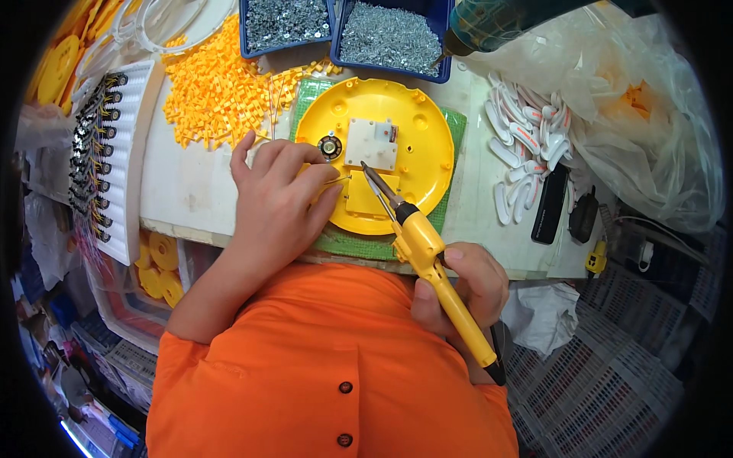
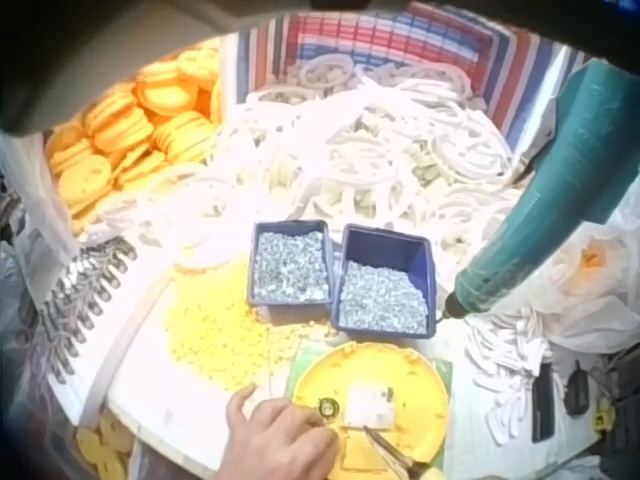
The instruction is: Assembling small electrical components using a specialized jig and power tools.
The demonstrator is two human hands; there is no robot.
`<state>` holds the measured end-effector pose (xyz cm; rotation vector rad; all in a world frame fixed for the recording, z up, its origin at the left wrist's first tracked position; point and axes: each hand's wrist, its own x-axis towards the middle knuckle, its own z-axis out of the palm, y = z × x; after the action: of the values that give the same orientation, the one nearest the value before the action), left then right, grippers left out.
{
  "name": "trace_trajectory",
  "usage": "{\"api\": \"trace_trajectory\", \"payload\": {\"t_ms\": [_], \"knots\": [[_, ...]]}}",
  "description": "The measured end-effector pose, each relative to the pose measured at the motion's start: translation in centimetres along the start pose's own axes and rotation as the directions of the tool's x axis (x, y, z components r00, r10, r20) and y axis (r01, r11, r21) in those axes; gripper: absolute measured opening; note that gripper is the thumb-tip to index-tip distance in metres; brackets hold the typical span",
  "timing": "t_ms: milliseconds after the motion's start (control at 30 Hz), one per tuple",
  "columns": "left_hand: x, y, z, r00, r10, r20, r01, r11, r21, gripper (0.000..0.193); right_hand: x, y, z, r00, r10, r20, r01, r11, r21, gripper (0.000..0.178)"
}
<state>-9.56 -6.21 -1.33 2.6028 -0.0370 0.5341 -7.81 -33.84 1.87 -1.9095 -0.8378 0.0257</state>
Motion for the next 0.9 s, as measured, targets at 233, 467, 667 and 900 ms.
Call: {"api": "trace_trajectory", "payload": {"t_ms": [233, 467, 667, 900], "knots": [[4.9, -6.7, -5.2, 0.990, -0.113, 0.086, 0.125, 0.981, -0.148, 0.013, -0.6, 0.3, 0.2, 0.995, 0.012, -0.095, -0.014, 1.000, -0.020, 0.049], [8.3, -8.5, -4.0, 0.925, -0.064, 0.374, -0.047, 0.959, 0.280, 0.030, -0.7, 0.2, -0.1, 0.995, -0.034, -0.097, 0.033, 0.999, -0.019, 0.050], [6.1, -7.7, -5.9, 0.678, -0.326, 0.659, 0.507, 0.856, -0.098, 0.037, -1.5, 0.6, 0.1, 0.975, -0.004, -0.222, 0.001, 1.000, -0.011, 0.050], [3.2, -6.0, -5.9, 0.968, -0.070, 0.242, 0.104, 0.986, -0.133, 0.023, -0.8, 0.6, 0.2, 0.977, -0.011, -0.212, 0.020, 0.999, 0.041, 0.048]]}}
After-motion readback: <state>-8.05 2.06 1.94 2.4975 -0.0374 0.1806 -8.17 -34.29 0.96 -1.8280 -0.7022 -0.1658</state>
